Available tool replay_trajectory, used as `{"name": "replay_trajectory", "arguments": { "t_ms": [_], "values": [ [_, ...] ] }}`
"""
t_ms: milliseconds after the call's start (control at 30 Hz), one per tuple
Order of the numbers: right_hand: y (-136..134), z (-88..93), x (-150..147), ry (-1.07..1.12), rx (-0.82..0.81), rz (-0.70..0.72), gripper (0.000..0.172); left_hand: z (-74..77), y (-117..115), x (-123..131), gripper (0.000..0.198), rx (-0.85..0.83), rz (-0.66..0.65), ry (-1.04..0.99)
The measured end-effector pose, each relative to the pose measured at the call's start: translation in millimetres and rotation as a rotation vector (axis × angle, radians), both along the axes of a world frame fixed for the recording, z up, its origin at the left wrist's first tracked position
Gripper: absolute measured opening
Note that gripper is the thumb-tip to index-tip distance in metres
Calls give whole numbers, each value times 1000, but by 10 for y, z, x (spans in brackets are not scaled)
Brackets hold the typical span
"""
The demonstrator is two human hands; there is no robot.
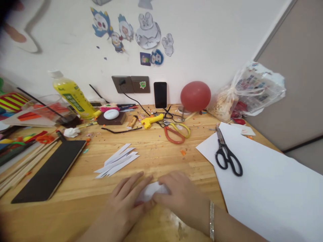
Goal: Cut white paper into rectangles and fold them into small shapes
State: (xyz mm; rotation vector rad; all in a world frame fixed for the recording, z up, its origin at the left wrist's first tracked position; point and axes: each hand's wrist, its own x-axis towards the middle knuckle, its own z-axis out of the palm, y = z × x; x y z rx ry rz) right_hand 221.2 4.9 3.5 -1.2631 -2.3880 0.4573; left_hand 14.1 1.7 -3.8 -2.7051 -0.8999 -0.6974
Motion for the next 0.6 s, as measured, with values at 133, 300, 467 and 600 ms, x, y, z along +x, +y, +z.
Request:
{"name": "replay_trajectory", "arguments": {
  "t_ms": [133,300,467,600],
  "values": [
    [-11,68,95,-54,273,281,14,-45,-16,-37,25,-46,8,38],
    [-25,110,178,-97,128,309,23,-53,-26,-108,53,-137,-40,153],
    [-40,114,265,-132,70,287,26,75,-37,-197,72,-259,-44,201],
    [-37,133,292,-146,45,268,26,234,-66,-262,73,-344,-21,266]
  ]
}}
